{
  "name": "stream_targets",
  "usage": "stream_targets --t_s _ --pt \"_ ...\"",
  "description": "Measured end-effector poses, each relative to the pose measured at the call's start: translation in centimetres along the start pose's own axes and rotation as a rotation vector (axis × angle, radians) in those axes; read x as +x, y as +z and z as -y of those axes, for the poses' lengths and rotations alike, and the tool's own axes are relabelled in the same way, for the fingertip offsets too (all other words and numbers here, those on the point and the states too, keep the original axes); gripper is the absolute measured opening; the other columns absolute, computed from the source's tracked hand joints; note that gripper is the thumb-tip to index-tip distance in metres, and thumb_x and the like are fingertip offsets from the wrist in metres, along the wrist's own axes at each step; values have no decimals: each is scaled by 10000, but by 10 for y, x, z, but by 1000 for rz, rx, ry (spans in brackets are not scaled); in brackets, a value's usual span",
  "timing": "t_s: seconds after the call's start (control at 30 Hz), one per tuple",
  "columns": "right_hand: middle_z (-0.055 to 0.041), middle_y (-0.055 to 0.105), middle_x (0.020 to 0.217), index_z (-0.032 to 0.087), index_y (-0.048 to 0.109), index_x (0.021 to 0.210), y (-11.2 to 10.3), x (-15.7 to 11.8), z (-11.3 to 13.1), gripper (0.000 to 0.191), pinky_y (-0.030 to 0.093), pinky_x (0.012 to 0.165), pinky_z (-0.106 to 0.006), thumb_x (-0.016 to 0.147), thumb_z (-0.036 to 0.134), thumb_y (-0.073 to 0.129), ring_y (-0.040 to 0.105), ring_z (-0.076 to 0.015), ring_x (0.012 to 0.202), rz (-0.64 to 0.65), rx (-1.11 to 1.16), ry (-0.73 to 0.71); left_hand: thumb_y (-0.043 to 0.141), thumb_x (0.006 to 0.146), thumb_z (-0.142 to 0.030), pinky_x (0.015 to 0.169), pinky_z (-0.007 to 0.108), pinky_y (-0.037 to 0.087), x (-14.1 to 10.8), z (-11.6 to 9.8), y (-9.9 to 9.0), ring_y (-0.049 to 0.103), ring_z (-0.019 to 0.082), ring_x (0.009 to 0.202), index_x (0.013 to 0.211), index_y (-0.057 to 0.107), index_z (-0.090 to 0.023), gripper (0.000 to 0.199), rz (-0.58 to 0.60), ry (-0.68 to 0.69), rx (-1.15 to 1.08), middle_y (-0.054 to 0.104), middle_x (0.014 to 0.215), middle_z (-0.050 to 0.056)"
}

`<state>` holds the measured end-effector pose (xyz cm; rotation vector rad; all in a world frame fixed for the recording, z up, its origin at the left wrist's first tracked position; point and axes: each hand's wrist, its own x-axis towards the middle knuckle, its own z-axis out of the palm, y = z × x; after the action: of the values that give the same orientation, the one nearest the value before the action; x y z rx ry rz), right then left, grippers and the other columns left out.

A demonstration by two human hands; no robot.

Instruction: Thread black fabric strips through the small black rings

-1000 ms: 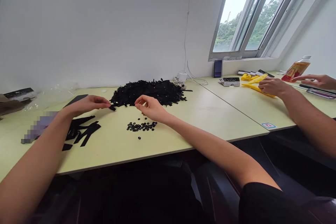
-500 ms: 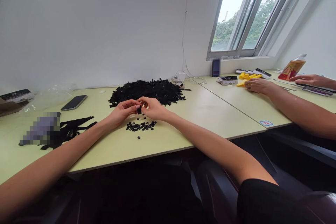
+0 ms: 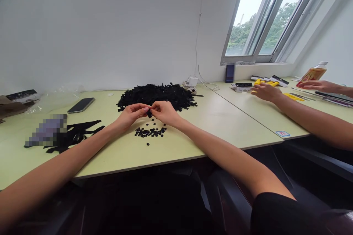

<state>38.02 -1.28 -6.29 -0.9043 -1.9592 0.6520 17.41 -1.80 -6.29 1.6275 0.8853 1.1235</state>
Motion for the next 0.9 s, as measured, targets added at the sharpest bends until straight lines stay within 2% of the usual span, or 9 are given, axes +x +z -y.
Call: stream_targets --t_s 0.07,0.27,0.47,0.6,0.77,0.87,0.9 --pt "-51 729 754 157 725 832 0 1 0 152 446 586 -255 887 287 669 638 -141 659 -22 -14 10 831 796 -577 914 366 518 -2 -3 1 656 201 925 1058 784 -208 455 -13 5 32 738 1020 69" --pt "-29 711 759 168 686 797 -2 2 -1 64 403 612 -260 827 218 659 603 -132 668 -10 -141 19 860 763 -526 690 301 472 -6 -6 6 606 169 766 1155 727 -218 516 -18 49 277 674 855 18" --pt "-1 683 761 188 623 766 -10 4 -1 55 356 608 -271 806 208 593 535 -118 635 5 -223 56 768 836 -516 844 352 525 -5 -8 3 681 223 921 1143 755 -184 453 -33 63 249 736 922 74" --pt "2 658 726 187 596 718 -11 5 3 82 339 613 -275 795 212 580 509 -116 625 33 -242 89 805 808 -498 815 333 524 -6 -9 1 667 200 890 1245 750 -236 513 -49 114 332 737 1071 73" --pt "0 649 727 188 586 704 -12 4 3 108 336 614 -280 808 215 569 504 -122 636 42 -253 100 750 862 -535 827 354 504 -3 -4 -3 679 234 916 1041 819 -204 383 -98 114 349 788 1005 86" --pt "-29 711 866 185 641 852 -14 4 1 72 381 636 -273 829 249 621 564 -133 697 24 -179 81 789 832 -526 863 363 508 -2 -2 -4 694 245 954 1049 816 -202 391 -93 103 309 796 1034 90" --pt "-41 728 928 184 661 939 -14 4 1 139 402 646 -271 834 275 651 587 -137 719 32 -140 70 799 824 -525 872 362 511 -1 -2 -4 697 246 963 1045 814 -200 394 -84 112 290 796 1044 92"
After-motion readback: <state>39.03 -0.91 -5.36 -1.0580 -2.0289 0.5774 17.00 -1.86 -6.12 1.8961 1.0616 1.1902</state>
